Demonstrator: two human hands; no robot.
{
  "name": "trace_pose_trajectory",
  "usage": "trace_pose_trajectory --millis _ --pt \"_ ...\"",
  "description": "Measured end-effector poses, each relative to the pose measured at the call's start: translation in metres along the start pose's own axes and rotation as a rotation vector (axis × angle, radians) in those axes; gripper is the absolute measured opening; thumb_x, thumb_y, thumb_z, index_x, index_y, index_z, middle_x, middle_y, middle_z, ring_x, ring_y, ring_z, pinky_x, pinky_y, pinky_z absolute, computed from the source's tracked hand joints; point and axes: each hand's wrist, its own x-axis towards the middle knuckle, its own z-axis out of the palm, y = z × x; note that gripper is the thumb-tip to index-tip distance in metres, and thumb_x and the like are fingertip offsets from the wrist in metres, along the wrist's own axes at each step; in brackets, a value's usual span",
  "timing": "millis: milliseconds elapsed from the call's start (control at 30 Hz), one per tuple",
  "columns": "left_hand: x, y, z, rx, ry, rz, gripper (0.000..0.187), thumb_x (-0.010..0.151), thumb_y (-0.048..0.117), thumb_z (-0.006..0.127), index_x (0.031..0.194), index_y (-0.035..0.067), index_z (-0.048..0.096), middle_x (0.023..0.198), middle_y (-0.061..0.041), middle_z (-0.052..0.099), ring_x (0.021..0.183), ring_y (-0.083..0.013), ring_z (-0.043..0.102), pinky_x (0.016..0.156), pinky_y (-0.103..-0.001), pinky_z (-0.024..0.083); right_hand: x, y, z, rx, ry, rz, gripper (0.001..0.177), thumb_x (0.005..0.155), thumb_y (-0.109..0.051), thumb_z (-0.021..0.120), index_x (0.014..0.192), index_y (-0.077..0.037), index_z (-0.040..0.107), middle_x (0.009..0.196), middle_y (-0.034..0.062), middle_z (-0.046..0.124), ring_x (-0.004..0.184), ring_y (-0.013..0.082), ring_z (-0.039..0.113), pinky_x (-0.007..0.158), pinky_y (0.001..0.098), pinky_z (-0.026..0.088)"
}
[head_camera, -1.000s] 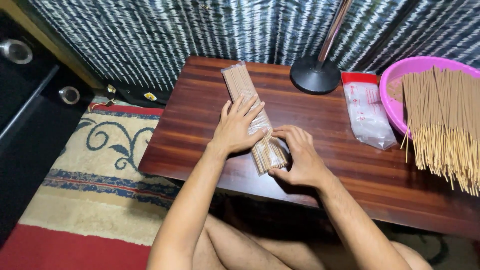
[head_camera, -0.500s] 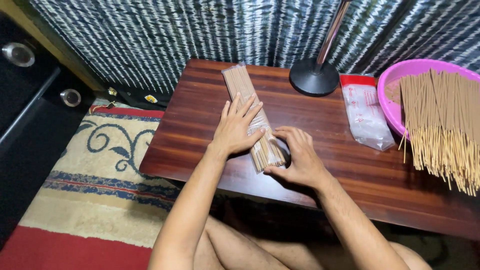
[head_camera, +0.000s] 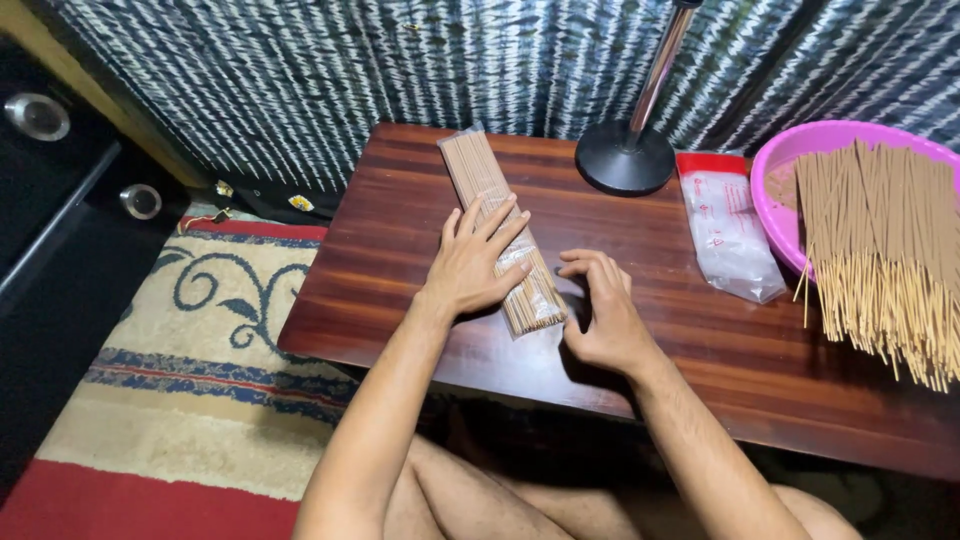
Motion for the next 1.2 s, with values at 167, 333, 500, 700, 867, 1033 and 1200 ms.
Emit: trace_pose_trajectory --millis 167,333,500,700,867,1033,1200 --pt "0.001 -0.001 0.001 0.01 -0.028 0.006 0.067 0.095 0.062 0.049 0.153 0.028 0.046 0.162 -0.003 0.039 0.151 -0.0446 0.026 0.118 -0.067 0.027 -0.001 0.0 0.0 0.002 0.023 -0.009 0.063 0.061 -0.011 0.074 0.121 -0.015 0.055 0.135 0.0068 0.055 0.128 0.0307 0.053 0.105 0.0506 0.036" --pt "0.0 -0.002 0.0 0.005 -0.026 0.009 0.067 0.095 0.062 0.049 0.152 0.028 0.047 0.161 -0.003 0.04 0.151 -0.045 0.026 0.118 -0.066 0.027 0.0 -0.003 0.0 -0.004 -0.014 -0.024 0.068 0.059 -0.015 0.077 0.123 -0.014 0.055 0.138 0.0078 0.054 0.13 0.0319 0.051 0.108 0.0512 0.034" --pt "0.0 -0.004 0.004 0.002 -0.011 0.016 0.067 0.094 0.062 0.05 0.152 0.028 0.048 0.161 -0.003 0.04 0.15 -0.0453 0.027 0.118 -0.067 0.027 -0.001 -0.003 0.0 0.019 -0.013 -0.051 0.07 0.06 -0.021 0.082 0.125 -0.014 0.055 0.139 0.0077 0.054 0.13 0.0317 0.051 0.107 0.0508 0.034" --pt "0.0 -0.002 0.001 0.012 -0.001 0.024 0.066 0.094 0.061 0.05 0.151 0.027 0.049 0.161 -0.002 0.041 0.15 -0.0455 0.028 0.118 -0.067 0.027 0.0 -0.006 0.001 -0.016 0.009 -0.09 0.062 0.066 -0.017 0.082 0.123 -0.013 0.056 0.138 0.0097 0.055 0.127 0.0335 0.053 0.106 0.0533 0.035" --pt "-0.001 -0.004 0.005 0.018 -0.002 0.025 0.066 0.095 0.061 0.049 0.152 0.028 0.048 0.162 -0.002 0.04 0.15 -0.045 0.027 0.118 -0.068 0.026 -0.004 -0.011 -0.001 -0.068 0.028 -0.125 0.061 0.067 -0.02 0.084 0.122 -0.013 0.057 0.136 0.0089 0.056 0.127 0.0325 0.054 0.107 0.053 0.035" --pt "0.0 -0.005 0.005 0.023 -0.008 0.025 0.067 0.095 0.062 0.049 0.152 0.028 0.047 0.162 -0.002 0.04 0.151 -0.0444 0.027 0.118 -0.068 0.026 -0.002 -0.013 0.0 -0.081 0.04 -0.145 0.063 0.068 -0.028 0.088 0.122 -0.014 0.057 0.135 0.0087 0.056 0.126 0.0311 0.055 0.108 0.0526 0.034" --pt "0.0 -0.005 0.004 0.035 -0.009 0.028 0.067 0.094 0.061 0.049 0.152 0.026 0.048 0.162 -0.003 0.04 0.151 -0.0446 0.026 0.118 -0.069 0.024 -0.002 -0.021 -0.004 -0.16 0.077 -0.237 0.051 0.08 -0.033 0.083 0.12 -0.014 0.058 0.132 0.0082 0.057 0.126 0.0302 0.055 0.107 0.0503 0.033"
